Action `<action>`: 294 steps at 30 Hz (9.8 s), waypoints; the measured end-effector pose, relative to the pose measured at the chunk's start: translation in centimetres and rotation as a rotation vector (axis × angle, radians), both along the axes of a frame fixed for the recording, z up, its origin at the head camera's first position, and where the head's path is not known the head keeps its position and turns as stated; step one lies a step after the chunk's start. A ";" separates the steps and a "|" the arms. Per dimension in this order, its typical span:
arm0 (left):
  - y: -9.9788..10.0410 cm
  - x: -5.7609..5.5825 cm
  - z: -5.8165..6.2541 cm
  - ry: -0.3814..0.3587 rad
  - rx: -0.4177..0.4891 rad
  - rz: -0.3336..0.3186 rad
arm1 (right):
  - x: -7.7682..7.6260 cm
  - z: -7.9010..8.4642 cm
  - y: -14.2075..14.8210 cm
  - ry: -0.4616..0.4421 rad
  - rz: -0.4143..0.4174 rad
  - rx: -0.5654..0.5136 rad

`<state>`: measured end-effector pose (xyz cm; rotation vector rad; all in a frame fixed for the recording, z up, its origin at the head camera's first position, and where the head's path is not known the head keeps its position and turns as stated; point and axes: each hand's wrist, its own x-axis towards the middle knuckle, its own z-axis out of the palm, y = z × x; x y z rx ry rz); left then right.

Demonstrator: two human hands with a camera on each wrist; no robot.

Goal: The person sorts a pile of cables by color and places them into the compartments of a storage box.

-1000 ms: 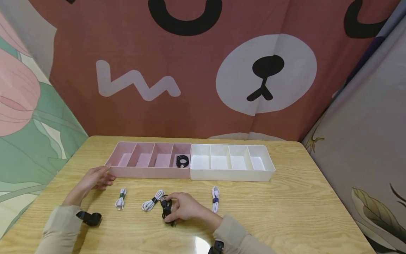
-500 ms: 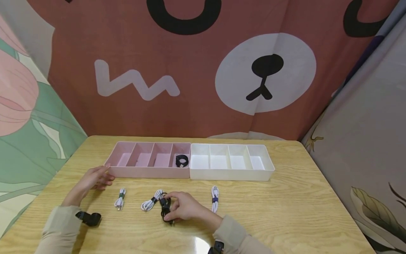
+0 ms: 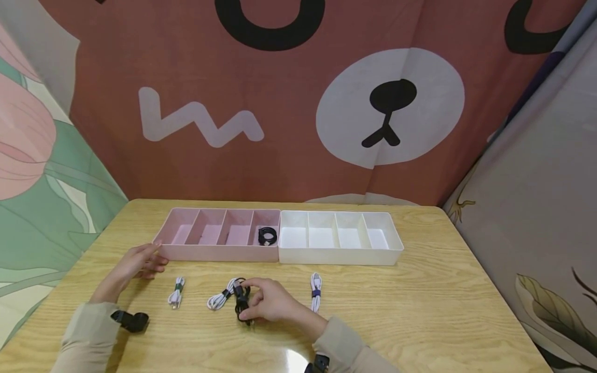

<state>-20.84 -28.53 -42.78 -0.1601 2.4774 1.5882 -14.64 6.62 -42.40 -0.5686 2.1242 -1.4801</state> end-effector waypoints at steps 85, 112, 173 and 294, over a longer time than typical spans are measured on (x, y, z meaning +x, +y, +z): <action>0.0 0.0 0.2 0.003 0.005 -0.014 | -3.2 3.1 -3.1 0.236 -0.201 -0.109; 0.0 0.0 0.0 -0.004 0.013 -0.007 | -5.5 4.3 -4.1 0.334 -0.294 0.004; -0.2 0.0 0.0 -0.003 0.034 -0.005 | -11.2 3.6 -5.0 0.261 -0.453 0.085; -0.1 -0.1 0.0 -0.011 -0.001 -0.006 | -3.7 8.0 1.2 0.203 -0.263 -0.102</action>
